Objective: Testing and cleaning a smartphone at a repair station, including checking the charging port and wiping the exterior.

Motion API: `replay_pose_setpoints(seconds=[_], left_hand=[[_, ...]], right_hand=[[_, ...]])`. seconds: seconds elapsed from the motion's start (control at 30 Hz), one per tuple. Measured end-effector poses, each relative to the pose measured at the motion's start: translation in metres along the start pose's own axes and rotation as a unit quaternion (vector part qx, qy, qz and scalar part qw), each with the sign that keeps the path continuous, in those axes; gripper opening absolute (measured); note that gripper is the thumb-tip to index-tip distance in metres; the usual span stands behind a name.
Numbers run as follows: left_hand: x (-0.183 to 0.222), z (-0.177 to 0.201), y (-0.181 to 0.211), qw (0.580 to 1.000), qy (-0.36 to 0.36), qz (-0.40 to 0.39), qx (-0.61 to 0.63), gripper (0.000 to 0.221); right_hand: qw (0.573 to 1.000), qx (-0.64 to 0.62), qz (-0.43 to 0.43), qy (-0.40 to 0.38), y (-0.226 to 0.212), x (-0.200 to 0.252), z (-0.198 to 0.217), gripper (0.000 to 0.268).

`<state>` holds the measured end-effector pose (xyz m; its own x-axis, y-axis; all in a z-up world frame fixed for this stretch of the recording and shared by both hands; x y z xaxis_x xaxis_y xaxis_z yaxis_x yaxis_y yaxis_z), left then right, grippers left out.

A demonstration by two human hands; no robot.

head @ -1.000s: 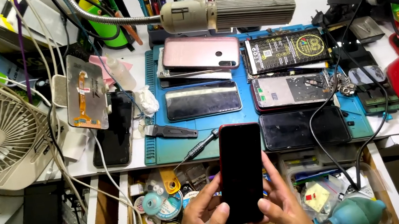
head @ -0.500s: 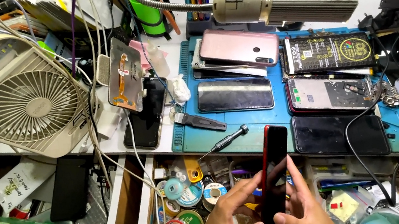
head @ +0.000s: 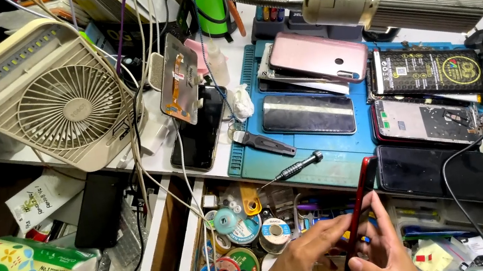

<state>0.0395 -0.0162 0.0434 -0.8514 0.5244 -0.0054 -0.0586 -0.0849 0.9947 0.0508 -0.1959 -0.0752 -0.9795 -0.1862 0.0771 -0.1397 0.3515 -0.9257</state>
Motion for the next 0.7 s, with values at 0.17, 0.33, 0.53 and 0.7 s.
replay_pose_setpoints(seconds=[0.17, 0.33, 0.53, 0.7], left_hand=[[0.002, -0.002, -0.005, 0.998, 0.012, -0.050, -0.030, 0.074], [0.003, -0.001, 0.000, 0.996, 0.004, -0.071, -0.052, 0.072], [0.004, -0.001, 0.003, 0.998, -0.008, -0.060, -0.031, 0.075], [0.004, -0.001, 0.003, 0.998, -0.015, -0.056, -0.025, 0.072]], right_hand=[[0.996, 0.021, -0.058, 0.062, -0.015, 0.000, -0.014, 0.127], [0.997, 0.004, -0.047, 0.066, -0.010, 0.001, -0.012, 0.133], [0.995, 0.023, -0.071, 0.059, -0.013, 0.001, -0.017, 0.131], [0.986, 0.029, -0.112, 0.121, -0.023, 0.003, -0.027, 0.129]])
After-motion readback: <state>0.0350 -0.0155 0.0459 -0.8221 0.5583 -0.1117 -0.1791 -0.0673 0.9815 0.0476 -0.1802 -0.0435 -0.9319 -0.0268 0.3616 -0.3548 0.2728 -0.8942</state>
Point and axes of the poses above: each hand's wrist, its own x-axis away from the middle knuckle, its own z-axis out of the back of the hand, y = z × x, the point moved 6 cm from there along -x, towards the middle knuckle, and after that the axes turned 11 degrees about z, right-handed, at the moved point
